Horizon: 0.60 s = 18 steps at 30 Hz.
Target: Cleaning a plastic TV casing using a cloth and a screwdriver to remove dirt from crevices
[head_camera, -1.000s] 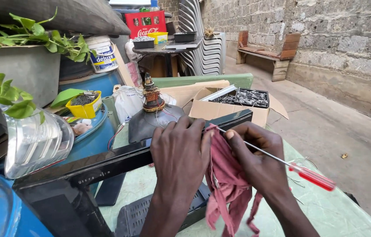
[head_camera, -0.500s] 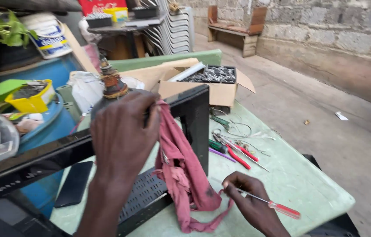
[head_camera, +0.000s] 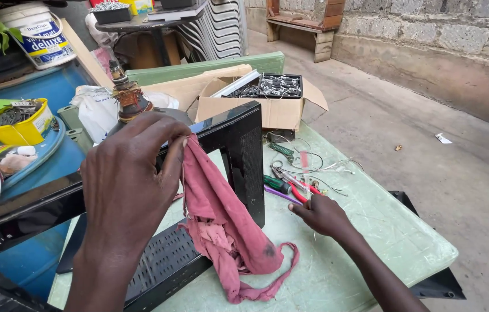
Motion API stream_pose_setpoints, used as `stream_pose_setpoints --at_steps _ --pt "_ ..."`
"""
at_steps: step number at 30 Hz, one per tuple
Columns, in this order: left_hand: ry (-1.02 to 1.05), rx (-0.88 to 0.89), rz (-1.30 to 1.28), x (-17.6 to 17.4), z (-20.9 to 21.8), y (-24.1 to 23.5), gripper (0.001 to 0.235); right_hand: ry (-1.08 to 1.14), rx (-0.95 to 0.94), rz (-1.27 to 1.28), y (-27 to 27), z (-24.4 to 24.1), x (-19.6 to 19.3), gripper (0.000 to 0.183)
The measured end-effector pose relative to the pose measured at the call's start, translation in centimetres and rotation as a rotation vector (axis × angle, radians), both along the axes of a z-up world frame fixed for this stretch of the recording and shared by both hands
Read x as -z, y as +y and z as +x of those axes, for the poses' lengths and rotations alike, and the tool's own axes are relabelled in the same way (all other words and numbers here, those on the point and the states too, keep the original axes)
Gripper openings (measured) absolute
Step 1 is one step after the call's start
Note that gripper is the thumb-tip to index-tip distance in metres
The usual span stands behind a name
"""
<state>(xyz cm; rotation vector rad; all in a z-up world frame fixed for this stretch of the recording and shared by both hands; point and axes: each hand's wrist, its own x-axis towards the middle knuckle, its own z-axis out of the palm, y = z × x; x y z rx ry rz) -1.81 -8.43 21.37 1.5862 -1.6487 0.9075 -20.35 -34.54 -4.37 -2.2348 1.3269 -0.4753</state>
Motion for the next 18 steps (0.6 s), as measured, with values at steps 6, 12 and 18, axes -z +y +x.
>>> stream_pose_setpoints --at_steps 6,12,18 --pt "-0.009 0.009 0.027 0.0 0.4 0.1 0.004 0.323 -0.086 -0.308 0.4 3.1 0.4 0.048" --pt "0.014 0.0 0.019 0.1 0.4 0.0 0.004 0.023 0.149 -0.22 -0.2 2.1 -3.5 0.032" --pt "0.004 -0.036 0.007 0.4 0.8 -0.3 0.008 0.232 0.122 -0.311 -4.5 2.0 -1.2 0.009"
